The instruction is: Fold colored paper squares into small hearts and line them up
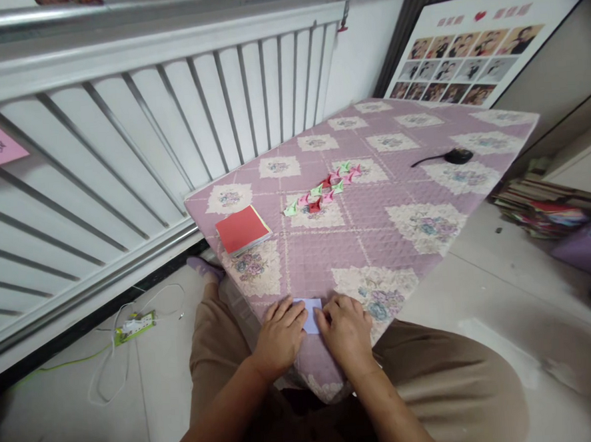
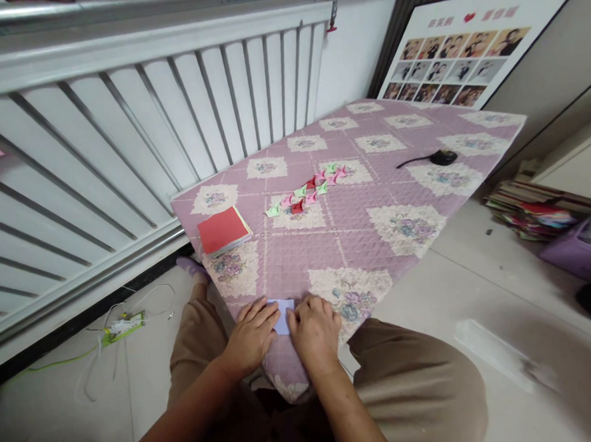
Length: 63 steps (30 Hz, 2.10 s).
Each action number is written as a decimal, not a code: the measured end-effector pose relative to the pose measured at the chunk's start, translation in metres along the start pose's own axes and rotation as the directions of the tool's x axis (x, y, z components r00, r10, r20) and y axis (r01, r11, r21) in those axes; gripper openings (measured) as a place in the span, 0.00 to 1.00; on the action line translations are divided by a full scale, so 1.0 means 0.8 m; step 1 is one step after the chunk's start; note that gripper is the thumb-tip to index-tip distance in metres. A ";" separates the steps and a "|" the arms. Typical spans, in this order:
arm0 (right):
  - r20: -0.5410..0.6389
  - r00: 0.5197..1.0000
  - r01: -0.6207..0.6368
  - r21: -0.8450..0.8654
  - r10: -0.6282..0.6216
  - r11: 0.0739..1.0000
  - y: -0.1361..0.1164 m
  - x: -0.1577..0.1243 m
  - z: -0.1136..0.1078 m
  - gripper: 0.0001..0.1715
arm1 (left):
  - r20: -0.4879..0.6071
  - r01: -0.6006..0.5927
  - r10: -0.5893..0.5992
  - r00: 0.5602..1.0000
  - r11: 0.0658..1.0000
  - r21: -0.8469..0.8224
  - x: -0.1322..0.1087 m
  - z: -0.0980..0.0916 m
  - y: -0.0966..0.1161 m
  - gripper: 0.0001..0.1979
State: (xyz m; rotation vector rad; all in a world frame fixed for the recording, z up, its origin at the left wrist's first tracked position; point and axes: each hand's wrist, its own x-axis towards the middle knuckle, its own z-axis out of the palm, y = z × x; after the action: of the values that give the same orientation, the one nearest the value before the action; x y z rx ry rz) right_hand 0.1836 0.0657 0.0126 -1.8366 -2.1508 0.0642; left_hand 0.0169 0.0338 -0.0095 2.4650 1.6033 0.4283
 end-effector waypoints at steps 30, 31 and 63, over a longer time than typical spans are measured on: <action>-0.082 0.997 0.010 0.107 -0.001 0.994 0.009 0.000 0.007 0.08 | 0.097 -0.277 0.269 0.958 0.957 0.081 -0.018 -0.004 -0.008 0.37; -0.115 0.993 0.024 0.147 -0.007 0.989 0.012 -0.003 0.006 0.08 | 0.100 -0.278 0.270 0.958 0.957 0.080 -0.018 -0.005 -0.008 0.37; -0.039 0.891 0.455 0.112 -0.453 0.884 0.036 -0.061 0.001 0.16 | 0.140 -0.409 0.399 0.906 0.911 0.057 -0.027 -0.024 -0.060 0.25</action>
State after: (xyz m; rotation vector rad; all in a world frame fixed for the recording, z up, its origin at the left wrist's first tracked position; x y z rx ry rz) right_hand 0.2171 0.0235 -0.0051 -1.2245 -2.4525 0.0723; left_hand -0.0390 0.0332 -0.0085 2.8298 1.0768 0.2529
